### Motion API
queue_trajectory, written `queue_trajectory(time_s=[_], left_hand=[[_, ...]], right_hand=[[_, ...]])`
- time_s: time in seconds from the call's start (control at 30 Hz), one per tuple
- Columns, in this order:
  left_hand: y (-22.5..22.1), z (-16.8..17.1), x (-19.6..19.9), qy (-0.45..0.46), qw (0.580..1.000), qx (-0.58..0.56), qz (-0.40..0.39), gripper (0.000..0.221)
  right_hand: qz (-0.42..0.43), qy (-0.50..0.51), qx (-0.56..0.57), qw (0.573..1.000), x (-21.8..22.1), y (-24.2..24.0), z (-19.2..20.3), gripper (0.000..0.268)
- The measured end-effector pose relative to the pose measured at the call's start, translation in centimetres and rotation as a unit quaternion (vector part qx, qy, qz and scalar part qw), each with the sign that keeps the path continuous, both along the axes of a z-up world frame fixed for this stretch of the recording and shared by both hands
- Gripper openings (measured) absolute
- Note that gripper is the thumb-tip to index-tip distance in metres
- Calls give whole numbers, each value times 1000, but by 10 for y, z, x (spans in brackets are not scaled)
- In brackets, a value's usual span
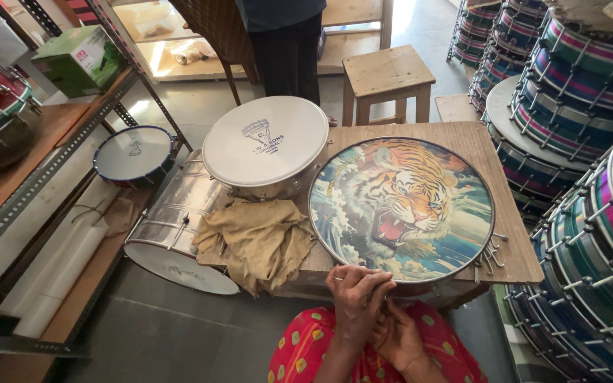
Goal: The person wipes a drum head featuring a tiger graphic with a cloth, places a metal rim over the drum head, and then inserts metal rods into the rim, tightening them using a small tool.
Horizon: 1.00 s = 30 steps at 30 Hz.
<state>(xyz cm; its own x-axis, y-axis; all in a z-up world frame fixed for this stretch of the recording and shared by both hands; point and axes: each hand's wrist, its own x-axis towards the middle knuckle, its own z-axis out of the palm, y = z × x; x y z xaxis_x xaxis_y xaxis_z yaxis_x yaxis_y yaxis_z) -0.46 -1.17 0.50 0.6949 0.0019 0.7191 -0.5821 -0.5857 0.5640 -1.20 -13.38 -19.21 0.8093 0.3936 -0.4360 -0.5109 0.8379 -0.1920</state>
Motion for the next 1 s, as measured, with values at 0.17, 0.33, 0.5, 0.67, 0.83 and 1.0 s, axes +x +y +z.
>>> queue_trajectory(time_s=[0.17,0.33,0.5,0.67,0.83,1.0], left_hand=[[1,3,-1,2,1000,4,-2,19],[1,4,-2,4,1000,6,-1,19],[0,2,-1,1,1000,12,3,19],[0,0,0,-2,1000,9,3,20],[0,1,-1,5,1000,7,0,20],[0,3,-1,5,1000,3,-4,18]], right_hand=[[2,-48,52,997,1,-2,-15,26],[-6,-31,28,999,-2,0,2,29],[-8,3,-12,1000,-4,-1,16,33],[-5,-34,39,999,0,-3,-2,27],[-11,-25,34,999,1,-3,-4,25],[-6,-68,64,996,0,-2,0,25]])
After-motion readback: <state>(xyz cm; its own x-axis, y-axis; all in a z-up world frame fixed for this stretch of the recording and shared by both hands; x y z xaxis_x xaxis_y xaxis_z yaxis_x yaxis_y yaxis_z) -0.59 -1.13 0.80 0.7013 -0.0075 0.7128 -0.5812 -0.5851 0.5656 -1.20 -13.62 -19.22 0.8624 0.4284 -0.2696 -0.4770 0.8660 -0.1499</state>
